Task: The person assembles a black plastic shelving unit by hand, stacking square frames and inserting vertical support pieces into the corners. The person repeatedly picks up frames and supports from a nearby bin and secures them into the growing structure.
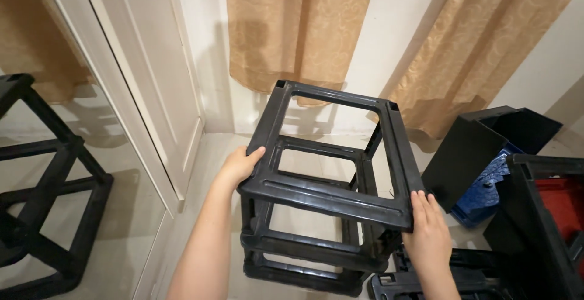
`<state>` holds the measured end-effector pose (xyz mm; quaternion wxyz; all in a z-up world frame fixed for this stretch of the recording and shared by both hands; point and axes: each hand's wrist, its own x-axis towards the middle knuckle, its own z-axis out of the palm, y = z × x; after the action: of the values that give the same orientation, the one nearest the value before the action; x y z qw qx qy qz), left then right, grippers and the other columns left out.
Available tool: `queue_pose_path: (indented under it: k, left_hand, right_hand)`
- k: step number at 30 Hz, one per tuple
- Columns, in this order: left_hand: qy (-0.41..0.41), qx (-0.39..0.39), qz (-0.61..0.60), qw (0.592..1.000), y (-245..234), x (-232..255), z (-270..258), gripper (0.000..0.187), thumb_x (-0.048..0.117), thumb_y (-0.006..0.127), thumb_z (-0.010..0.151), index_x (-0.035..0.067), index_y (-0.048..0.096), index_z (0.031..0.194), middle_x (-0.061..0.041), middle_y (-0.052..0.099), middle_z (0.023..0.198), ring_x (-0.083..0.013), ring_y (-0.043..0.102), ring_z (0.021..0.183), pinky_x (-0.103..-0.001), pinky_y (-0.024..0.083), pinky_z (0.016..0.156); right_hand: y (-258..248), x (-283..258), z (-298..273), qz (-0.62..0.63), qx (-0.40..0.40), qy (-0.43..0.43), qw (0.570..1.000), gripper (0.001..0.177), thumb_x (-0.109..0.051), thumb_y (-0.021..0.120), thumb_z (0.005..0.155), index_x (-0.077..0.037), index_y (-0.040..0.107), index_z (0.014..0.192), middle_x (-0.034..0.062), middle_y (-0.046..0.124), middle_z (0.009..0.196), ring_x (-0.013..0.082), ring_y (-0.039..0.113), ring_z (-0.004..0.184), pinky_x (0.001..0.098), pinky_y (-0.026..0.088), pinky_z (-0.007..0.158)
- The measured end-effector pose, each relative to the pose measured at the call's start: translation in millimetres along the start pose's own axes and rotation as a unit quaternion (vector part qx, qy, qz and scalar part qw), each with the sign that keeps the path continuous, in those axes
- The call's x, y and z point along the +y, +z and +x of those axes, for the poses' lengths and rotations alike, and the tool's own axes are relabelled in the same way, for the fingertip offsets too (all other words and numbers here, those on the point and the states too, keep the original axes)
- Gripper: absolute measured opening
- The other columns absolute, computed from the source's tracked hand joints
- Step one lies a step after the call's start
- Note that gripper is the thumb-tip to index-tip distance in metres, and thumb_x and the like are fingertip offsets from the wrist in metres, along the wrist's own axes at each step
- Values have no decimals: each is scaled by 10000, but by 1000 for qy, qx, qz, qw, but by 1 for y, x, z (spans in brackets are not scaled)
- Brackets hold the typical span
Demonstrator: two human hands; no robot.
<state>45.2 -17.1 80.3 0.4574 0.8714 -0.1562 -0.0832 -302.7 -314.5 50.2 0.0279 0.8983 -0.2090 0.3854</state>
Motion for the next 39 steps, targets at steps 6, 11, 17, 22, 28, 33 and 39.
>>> queue_pose_path:
  k: [6, 11, 17, 22, 28, 33, 39]
  left_hand:
    - [-25, 20, -108, 994, 35, -47, 25, 643, 514, 574, 979, -78, 672, 1212, -261, 732, 1129, -346, 707, 1049, -416, 525, 914]
    - [-63, -80, -309, 946, 60, -36, 9, 524, 425, 633, 949, -36, 618, 1197, -161, 732, 1046, -262, 707, 948, -390, 550, 851]
    - [-97, -158, -384, 905, 69, 4, -60, 489, 374, 730, 888, 40, 541, 1190, -119, 686, 959, -188, 629, 687, -354, 461, 579]
    - [-104, -184, -416, 884, 77, 25, -83, 528, 331, 740, 884, 78, 448, 1244, -115, 692, 1000, -246, 684, 781, -414, 522, 646]
    - [-124, -193, -498, 836, 84, 39, -70, 468, 290, 743, 866, 21, 573, 1209, -136, 700, 985, -262, 719, 775, -447, 581, 580]
    - [-103, -122, -659, 735, 96, 50, -72, 393, 24, 665, 867, -7, 435, 1184, -190, 632, 943, -325, 723, 725, -479, 627, 607]
    - [-91, -56, -669, 736, 108, 58, -97, 457, 3, 647, 863, 44, 387, 1237, -185, 640, 925, -280, 687, 682, -430, 601, 583]
  right_hand:
    - [15, 13, 16, -34, -7, -27, 999, 911, 73, 723, 598, -93, 491, 1463, 132, 530, 1496, 384, 438, 1465, 472, 409, 1203]
    - [23, 46, 42, -120, -53, 47, 990, 891, 8, 765, 708, -201, 500, 1533, 171, 488, 1577, 393, 432, 1472, 496, 426, 1150]
    - [10, 58, 45, -190, -1, 121, 974, 721, -58, 773, 688, -52, 580, 1383, 229, 571, 1320, 418, 522, 1274, 504, 474, 1038]
    - [33, -27, -58, 302, 26, 195, 933, 60, -55, 681, 885, -45, 709, 937, 91, 693, 863, 177, 673, 821, 322, 525, 861]
    - [123, -186, -81, 582, -44, 200, 787, 500, -75, 843, 780, 89, 653, 1212, 178, 725, 1193, 218, 659, 1062, 352, 496, 947]
    - [148, -231, -59, 628, 95, 246, 733, 391, -43, 727, 917, 85, 616, 1270, 141, 677, 1251, 212, 653, 1096, 337, 518, 959]
    - [157, -208, -64, 632, 163, 174, 738, 502, 37, 711, 881, 80, 534, 1349, 131, 599, 1377, 209, 599, 1235, 322, 471, 1067]
